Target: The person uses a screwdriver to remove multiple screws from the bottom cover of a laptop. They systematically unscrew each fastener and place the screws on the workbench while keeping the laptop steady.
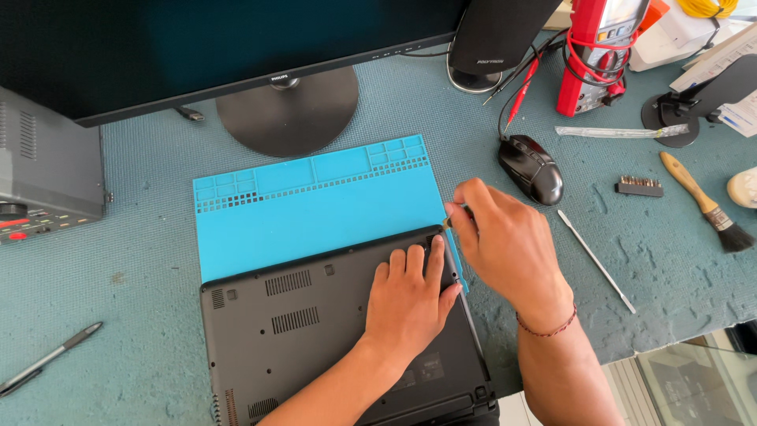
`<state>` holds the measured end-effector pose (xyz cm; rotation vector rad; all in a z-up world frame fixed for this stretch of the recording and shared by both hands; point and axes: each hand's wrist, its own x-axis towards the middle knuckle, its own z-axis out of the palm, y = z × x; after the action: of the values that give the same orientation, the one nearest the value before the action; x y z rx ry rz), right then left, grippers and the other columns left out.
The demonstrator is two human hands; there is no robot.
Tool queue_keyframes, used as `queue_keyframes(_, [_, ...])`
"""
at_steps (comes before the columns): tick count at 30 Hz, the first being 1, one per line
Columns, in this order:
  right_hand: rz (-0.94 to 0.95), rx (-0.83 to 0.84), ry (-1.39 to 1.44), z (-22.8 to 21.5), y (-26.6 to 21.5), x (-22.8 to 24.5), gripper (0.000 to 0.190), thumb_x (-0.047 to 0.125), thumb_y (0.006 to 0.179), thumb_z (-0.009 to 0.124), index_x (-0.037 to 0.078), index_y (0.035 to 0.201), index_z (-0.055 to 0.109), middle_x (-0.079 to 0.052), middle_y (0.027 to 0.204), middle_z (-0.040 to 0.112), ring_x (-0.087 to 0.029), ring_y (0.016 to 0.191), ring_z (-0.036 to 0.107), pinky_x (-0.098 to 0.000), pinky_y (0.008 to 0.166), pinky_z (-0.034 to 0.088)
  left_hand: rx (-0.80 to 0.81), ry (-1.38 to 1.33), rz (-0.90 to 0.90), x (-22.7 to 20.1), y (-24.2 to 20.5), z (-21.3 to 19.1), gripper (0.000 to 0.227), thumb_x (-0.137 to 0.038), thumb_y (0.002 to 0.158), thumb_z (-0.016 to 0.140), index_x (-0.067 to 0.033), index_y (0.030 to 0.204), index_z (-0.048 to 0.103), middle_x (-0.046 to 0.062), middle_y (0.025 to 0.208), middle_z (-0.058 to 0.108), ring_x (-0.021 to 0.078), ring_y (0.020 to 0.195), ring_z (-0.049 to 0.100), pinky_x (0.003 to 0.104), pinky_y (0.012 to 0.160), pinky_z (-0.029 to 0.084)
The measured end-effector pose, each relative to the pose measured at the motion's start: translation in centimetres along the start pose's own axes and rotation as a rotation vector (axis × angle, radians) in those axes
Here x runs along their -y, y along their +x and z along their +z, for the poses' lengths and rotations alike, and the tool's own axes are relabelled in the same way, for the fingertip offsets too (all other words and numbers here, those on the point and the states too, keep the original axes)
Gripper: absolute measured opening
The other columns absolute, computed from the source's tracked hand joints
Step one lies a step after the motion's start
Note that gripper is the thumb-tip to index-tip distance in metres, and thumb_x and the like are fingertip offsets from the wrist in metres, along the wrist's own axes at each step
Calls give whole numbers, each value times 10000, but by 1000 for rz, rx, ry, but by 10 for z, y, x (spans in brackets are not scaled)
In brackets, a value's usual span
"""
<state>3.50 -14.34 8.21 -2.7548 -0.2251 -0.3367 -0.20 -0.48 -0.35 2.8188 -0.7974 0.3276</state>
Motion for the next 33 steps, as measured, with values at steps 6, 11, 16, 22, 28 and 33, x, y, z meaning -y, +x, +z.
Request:
queue_keyframes(6, [-41,-78,10,-2,-1,5,195,164,864,626,61,1020,570,-48,920,548,-246,664,548,-375,440,424,22,0,5,0,0,0,615,-499,925,502,-60,1356,492,114,982,512,275,777,494,369,607,447])
queue_keyframes(11, [-54,-49,82,-3,-2,0,116,94,858,533,60,968,539,-46,785,549,-245,590,504,-376,465,385,19,-12,3,-1,0,2,622,-499,923,501,-63,1365,482,103,961,496,273,765,477,367,590,438])
queue_keyframes(16, [-47,-80,47,0,-2,-2,212,129,823,612,49,1016,577,-36,971,587,-227,514,494,-360,416,409,24,-17,2,0,0,1,619,-499,918,509,-59,1353,492,116,979,513,283,790,494,375,606,448])
queue_keyframes(22, [4,-38,70,-1,-4,-3,200,74,807,576,65,1006,552,-32,853,574,-228,438,405,-369,445,380,19,-5,0,0,1,1,626,-504,918,505,-63,1363,488,97,950,498,268,764,477,365,599,443])
queue_keyframes(28, [105,-57,-15,1,-4,-7,194,279,918,622,121,1017,569,-16,726,629,-251,544,565,-389,429,392,19,3,13,0,1,0,626,-502,925,501,-56,1363,490,98,946,498,269,767,476,365,603,440])
queue_keyframes(33, [-11,-75,66,-4,-5,-2,226,123,802,608,48,1012,569,-49,890,558,-243,447,405,-390,430,370,4,-4,5,0,1,-1,622,-506,917,508,-62,1352,499,97,949,504,265,757,477,362,586,436])
